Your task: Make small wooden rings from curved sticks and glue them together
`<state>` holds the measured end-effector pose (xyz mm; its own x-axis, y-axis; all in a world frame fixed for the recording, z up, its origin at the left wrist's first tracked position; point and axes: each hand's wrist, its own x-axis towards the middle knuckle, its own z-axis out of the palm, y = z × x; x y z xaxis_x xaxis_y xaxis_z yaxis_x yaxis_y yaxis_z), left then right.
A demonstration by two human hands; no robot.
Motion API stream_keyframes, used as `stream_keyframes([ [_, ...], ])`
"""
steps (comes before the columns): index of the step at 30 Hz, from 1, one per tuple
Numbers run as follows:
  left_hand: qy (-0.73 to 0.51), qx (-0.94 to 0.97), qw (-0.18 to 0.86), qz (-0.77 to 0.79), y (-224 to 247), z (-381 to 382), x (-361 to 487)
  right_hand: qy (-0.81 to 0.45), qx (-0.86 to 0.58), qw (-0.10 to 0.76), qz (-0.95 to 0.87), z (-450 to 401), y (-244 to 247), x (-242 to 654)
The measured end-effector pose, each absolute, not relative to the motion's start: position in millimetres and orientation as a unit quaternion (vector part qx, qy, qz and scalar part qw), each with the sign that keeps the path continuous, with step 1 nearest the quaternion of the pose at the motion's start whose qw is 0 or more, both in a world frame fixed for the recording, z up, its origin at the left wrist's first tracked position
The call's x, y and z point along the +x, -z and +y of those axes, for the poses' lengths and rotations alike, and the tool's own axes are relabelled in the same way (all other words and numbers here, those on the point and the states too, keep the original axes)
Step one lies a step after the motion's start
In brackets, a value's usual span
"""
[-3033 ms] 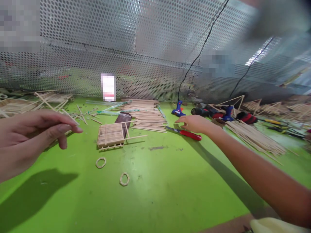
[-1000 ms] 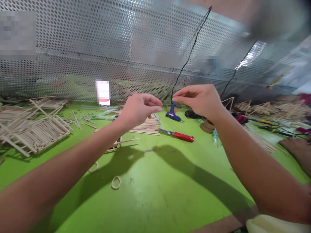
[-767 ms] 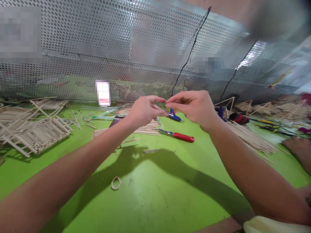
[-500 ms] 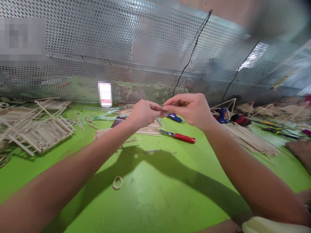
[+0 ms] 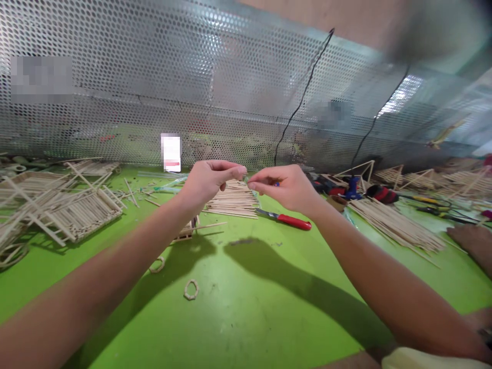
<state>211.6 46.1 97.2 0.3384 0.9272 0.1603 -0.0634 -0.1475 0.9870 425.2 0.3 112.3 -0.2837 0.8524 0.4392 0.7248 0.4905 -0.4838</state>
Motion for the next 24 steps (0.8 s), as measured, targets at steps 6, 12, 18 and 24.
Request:
stream_keyframes([
  [6,-0.503,0.563,0.560,0.343,-101.3,44.0,211.9,-0.107,-0.499,0.335,-0.792,2.7,-109.1,401.7],
  [12,-0.527,0.533,0.580,0.321,-102.2,46.1,210.0,-0.209,-0.469,0.373,-0.773,10.8,-97.5,380.8],
  [18,-0.524,0.554,0.554,0.333,-101.6,49.6,199.6,-0.305,-0.433,0.380,-0.758,14.2,-96.8,373.2],
  [24,-0.490,0.634,0.461,0.382,-96.8,46.8,179.5,-0.282,-0.436,0.400,-0.755,15.4,-100.6,385.7],
])
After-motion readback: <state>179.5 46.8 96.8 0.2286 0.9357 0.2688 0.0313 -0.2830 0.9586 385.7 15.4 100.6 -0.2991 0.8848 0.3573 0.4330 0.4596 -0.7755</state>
